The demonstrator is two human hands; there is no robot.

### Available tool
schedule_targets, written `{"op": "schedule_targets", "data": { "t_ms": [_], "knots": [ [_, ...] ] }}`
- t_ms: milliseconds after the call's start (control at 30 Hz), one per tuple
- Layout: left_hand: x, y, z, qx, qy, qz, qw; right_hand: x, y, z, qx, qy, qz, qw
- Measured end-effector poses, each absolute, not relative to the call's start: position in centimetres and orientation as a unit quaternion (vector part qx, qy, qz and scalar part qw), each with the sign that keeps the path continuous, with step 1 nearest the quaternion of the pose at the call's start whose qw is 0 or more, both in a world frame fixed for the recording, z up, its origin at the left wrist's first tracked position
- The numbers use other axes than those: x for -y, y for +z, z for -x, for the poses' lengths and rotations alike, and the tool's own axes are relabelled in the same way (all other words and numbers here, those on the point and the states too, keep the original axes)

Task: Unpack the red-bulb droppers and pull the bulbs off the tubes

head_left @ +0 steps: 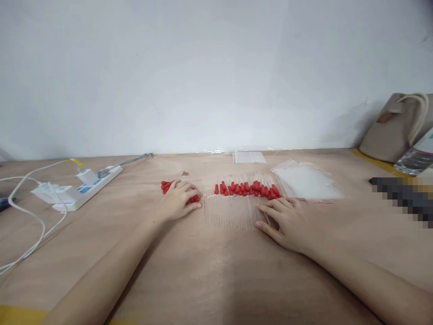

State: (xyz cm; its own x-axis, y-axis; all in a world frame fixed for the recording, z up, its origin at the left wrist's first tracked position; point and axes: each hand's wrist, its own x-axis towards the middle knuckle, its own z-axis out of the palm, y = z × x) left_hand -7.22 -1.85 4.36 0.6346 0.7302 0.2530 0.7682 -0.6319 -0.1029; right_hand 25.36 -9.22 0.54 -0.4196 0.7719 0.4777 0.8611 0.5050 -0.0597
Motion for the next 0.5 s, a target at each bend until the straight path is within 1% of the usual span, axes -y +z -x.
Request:
{"op": "schedule_targets", "data": {
  "t_ms": [133,333,500],
  "knots": [
    [1.8,4.4,7.5,0.42,-0.098,0.897,0.095,9.4,0.7,-25.3,0.838,-0.085,0.492,0.221],
    [2.0,4.8,6.5,0.437,-0.167,0.881,0.073,9.3,0.5,-25.4,0.842,-0.068,0.49,0.215],
    [0.8,5.0,3.0,0.416,-0.15,0.896,0.039,9.1,0.2,-25.5,0.846,-0.056,0.484,0.217]
  ]
}}
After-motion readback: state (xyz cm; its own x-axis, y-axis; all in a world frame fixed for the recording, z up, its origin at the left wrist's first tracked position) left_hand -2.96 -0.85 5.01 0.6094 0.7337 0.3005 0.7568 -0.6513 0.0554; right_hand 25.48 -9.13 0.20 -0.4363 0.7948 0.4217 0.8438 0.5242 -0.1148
